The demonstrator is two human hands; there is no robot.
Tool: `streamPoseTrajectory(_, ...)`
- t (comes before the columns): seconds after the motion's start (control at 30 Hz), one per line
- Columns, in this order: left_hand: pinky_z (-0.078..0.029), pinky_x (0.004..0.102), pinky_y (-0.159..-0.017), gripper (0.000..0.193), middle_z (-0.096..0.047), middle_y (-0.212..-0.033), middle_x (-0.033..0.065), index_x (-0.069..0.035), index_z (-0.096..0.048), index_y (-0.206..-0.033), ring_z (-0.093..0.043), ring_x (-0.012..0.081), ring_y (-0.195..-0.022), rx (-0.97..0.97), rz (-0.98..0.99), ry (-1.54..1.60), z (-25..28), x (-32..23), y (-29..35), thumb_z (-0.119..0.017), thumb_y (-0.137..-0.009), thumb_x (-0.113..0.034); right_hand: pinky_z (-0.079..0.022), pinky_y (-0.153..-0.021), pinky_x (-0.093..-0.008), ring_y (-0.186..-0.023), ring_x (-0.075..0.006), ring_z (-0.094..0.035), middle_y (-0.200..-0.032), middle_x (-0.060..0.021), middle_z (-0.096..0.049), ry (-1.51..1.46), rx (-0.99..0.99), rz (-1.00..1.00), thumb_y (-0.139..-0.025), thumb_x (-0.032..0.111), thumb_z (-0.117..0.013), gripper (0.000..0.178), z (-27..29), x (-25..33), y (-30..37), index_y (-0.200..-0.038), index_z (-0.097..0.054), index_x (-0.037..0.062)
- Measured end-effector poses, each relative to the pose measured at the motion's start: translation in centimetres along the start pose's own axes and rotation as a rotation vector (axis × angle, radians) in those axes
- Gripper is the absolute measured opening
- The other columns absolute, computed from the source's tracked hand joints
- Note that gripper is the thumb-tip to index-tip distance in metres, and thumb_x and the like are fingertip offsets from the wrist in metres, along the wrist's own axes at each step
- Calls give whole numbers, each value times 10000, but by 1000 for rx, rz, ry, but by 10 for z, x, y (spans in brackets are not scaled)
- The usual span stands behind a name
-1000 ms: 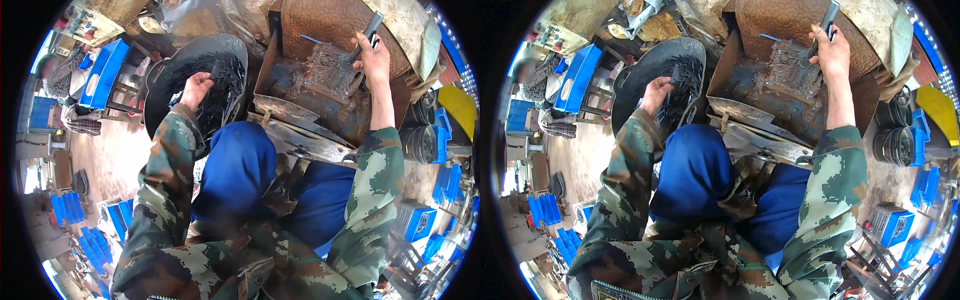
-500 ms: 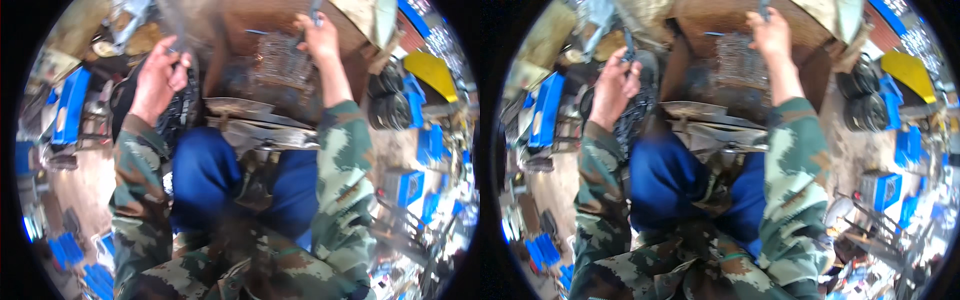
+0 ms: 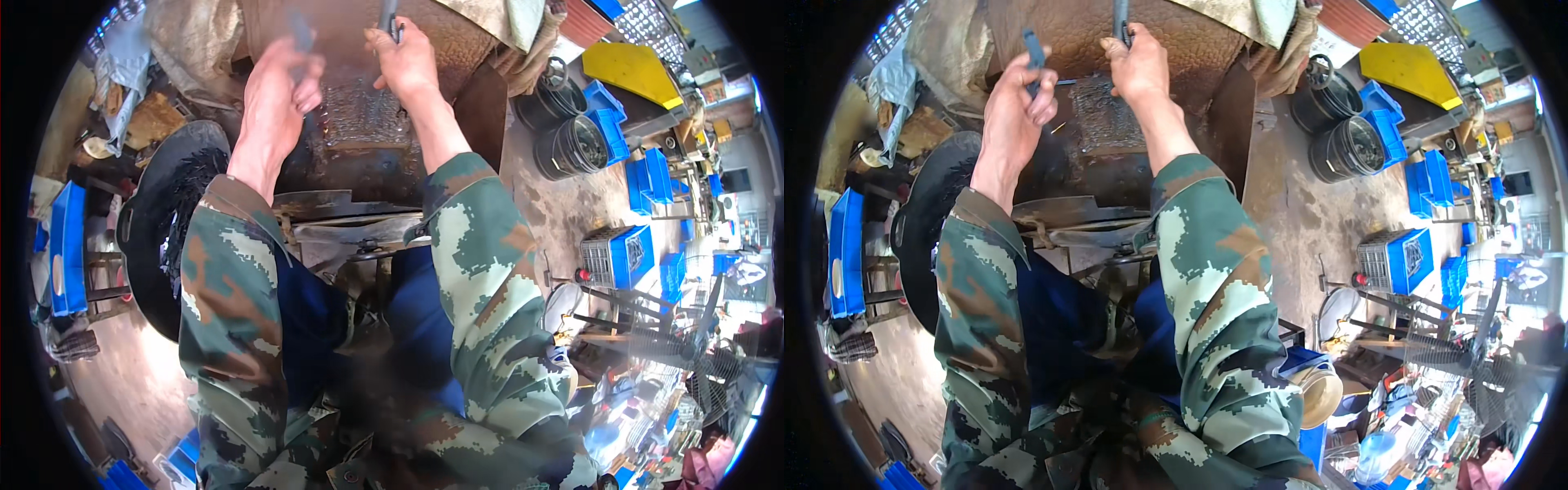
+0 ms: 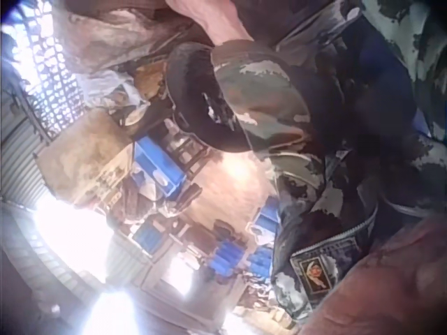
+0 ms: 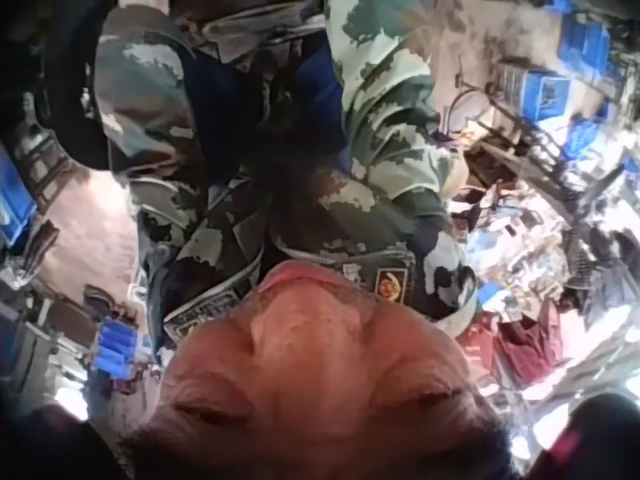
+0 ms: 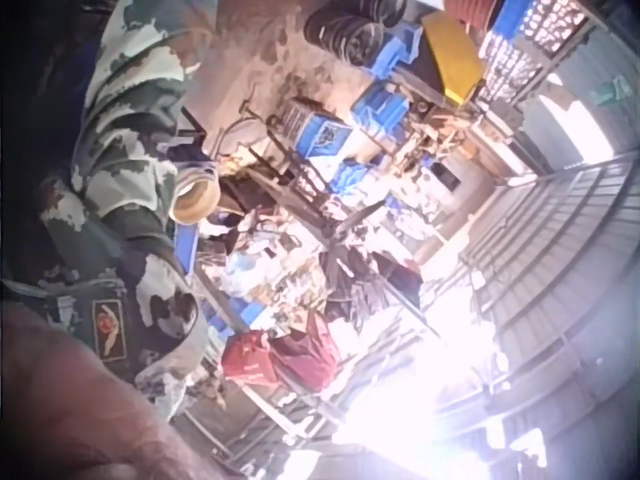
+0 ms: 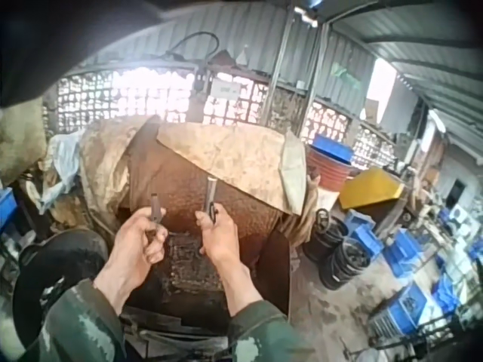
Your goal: Assembling small metal components using a jig and manual tools on a workbench.
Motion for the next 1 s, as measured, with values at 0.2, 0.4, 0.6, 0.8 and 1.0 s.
streamPoseTrajectory(0.2,-318,260,-522,285,-562,-754,33,-13,-551,-1222,-372,78,-536,-243,71,-92,7,20,0,-462,-983,-140,-539,-476,-326,-511,-174,-632,-815,-87,-696,-4,-6,11,-920,257,-675,353,3,2,-3,-1175,-594,28)
streamPoseTrajectory(0.4,-256,228,-448,294,-536,-693,6,-34,-561,-1203,-336,43,-483,-312,23,-230,19,12,-1,-552,-962,-201,-516,-422,-301,-482,-150,-620,-853,-79,-716,-73,-14,46,-918,222,-675,289,-2,-3,-11,-1102,-601,13)
streamPoseTrajectory(0.6,-254,216,-424,211,-566,-667,4,-29,-640,-1041,-334,29,-459,-297,-28,-297,31,10,-4,-581,-933,-200,-486,-400,-274,-470,-141,-594,-875,-71,-718,-93,2,54,-936,222,-658,260,-6,-3,-13,-1076,-602,10)
streamPoseTrajectory(0.8,-335,238,-488,210,-527,-627,-22,-69,-654,-1006,-409,55,-516,-252,-52,-456,20,16,-2,-605,-932,-259,-481,-393,-248,-489,-125,-574,-886,-71,-712,-101,27,10,-944,229,-651,276,-6,-3,-11,-1096,-584,8)
streamPoseTrajectory(1.0,-332,261,-478,232,-507,-624,-35,-66,-656,-934,-424,64,-514,-216,-122,-648,12,24,-5,-614,-921,-294,-498,-411,-250,-490,-86,-498,-908,-95,-709,-100,28,19,-947,224,-652,265,-3,-3,-10,-1091,-577,15)
Point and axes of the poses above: each hand's wrist, its own y-axis away from the middle knuckle, its own z-axis out of the back of the hand, x = y × z, the point moved 2 cm from there along -y, towards the middle knuckle
